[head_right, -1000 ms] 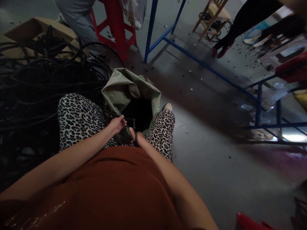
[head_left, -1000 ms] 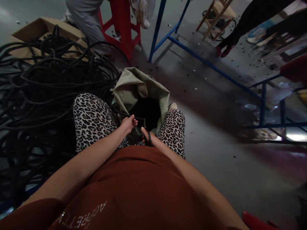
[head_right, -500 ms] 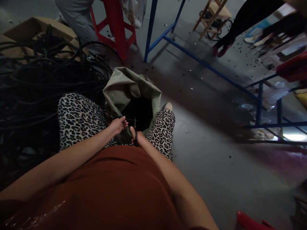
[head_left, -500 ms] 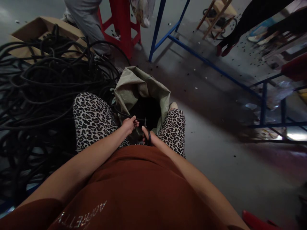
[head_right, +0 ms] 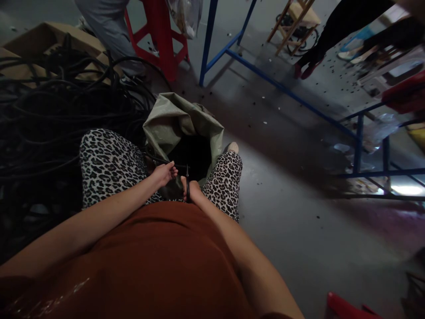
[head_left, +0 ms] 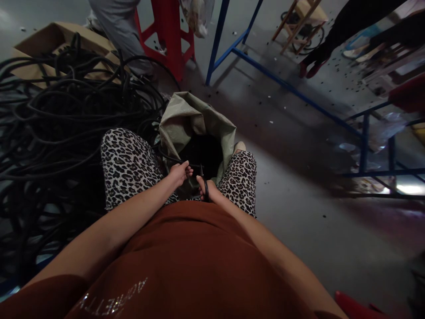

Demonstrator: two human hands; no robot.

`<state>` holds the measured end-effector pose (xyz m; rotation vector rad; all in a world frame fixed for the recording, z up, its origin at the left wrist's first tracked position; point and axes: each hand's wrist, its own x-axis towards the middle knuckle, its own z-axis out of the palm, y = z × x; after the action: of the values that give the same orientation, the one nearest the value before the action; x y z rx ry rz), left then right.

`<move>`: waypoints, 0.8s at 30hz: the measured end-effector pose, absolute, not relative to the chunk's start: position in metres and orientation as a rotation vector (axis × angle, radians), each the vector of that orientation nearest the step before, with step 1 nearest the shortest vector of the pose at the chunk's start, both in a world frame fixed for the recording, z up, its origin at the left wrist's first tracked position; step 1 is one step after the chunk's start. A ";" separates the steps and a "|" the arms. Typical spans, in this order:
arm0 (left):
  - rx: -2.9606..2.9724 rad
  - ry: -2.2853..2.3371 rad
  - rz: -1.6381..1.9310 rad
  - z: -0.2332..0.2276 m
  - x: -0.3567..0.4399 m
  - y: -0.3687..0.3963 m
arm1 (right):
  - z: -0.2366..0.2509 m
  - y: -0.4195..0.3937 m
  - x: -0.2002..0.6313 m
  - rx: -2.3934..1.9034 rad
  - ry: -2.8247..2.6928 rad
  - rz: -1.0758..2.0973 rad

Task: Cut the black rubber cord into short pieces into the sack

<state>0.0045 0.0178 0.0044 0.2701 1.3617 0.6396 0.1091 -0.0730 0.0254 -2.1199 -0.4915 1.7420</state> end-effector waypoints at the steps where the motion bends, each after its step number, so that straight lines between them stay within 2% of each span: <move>1: 0.270 1.365 0.640 0.004 0.005 0.018 | 0.025 -0.073 0.109 -2.127 -0.504 1.737; 10: 0.273 1.397 0.637 0.001 0.004 0.021 | 0.015 -0.074 0.112 -2.156 -0.582 1.735; 18: 0.271 1.382 0.650 -0.004 0.002 0.023 | 0.027 -0.074 0.111 -2.140 -0.468 1.702; 24: 0.183 1.345 0.676 0.001 0.003 0.026 | 0.026 -0.078 0.111 -2.076 -0.420 1.859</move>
<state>0.0032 0.0264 0.0012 0.1834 1.3454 0.6759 0.1111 -0.0779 0.0262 -2.0764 -0.4196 1.8590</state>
